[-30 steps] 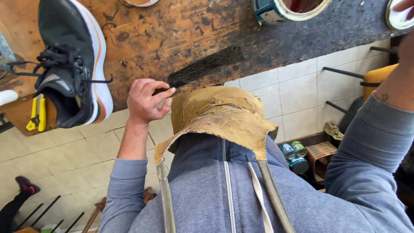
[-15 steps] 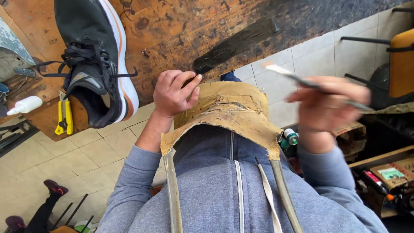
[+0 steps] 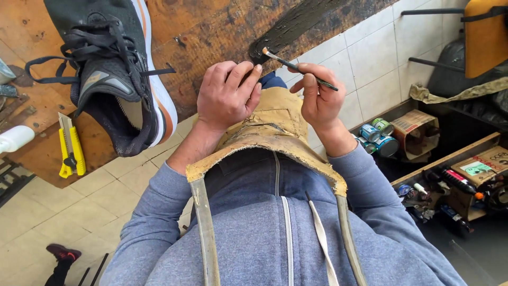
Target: The person uses a small brush to apply dark paint to the sole of a black and white sneaker. They repeatedly dip the brush into a paint can and carefully paint the shoe's edge. Finally, they close the paint can and inspect the shoe.
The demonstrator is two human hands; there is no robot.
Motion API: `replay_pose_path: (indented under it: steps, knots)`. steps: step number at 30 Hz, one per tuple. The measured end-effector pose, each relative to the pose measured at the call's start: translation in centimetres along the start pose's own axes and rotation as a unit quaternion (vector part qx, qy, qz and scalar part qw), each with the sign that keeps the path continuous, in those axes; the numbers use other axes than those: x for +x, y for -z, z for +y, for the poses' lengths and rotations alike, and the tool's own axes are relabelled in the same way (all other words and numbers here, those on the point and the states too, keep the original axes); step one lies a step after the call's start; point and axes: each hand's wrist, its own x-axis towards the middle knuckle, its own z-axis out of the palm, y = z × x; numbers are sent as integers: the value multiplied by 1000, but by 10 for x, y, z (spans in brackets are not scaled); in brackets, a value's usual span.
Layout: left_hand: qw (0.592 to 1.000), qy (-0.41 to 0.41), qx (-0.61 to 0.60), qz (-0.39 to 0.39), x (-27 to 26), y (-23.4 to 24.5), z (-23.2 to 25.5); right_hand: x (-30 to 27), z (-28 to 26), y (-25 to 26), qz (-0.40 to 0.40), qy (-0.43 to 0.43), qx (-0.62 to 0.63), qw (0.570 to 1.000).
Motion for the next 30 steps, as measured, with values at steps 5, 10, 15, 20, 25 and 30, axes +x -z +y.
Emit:
replay_pose_path:
  steps: [5, 10, 15, 20, 25, 30]
  knots:
    - [1000, -2, -6, 4, -2, 0, 0, 3, -3, 1, 0, 28, -6, 1000]
    - [1000, -1, -10, -1, -2, 1, -1, 11, -12, 0, 5, 23, -37, 999]
    - [1000, -1, -17, -8, -1, 2, -2, 7, -13, 1, -5, 6, -26, 1000]
    - [993, 11, -10, -115, 7, 20, 1, 11, -33, 0, -9, -89, -86, 992]
    - [993, 13, -9, -120, 9, 21, 1, 15, -39, -1, -75, -40, -110, 990]
    - [993, 13, -6, -119, 11, 22, 1, 10, -32, 5, -43, -51, -108, 992]
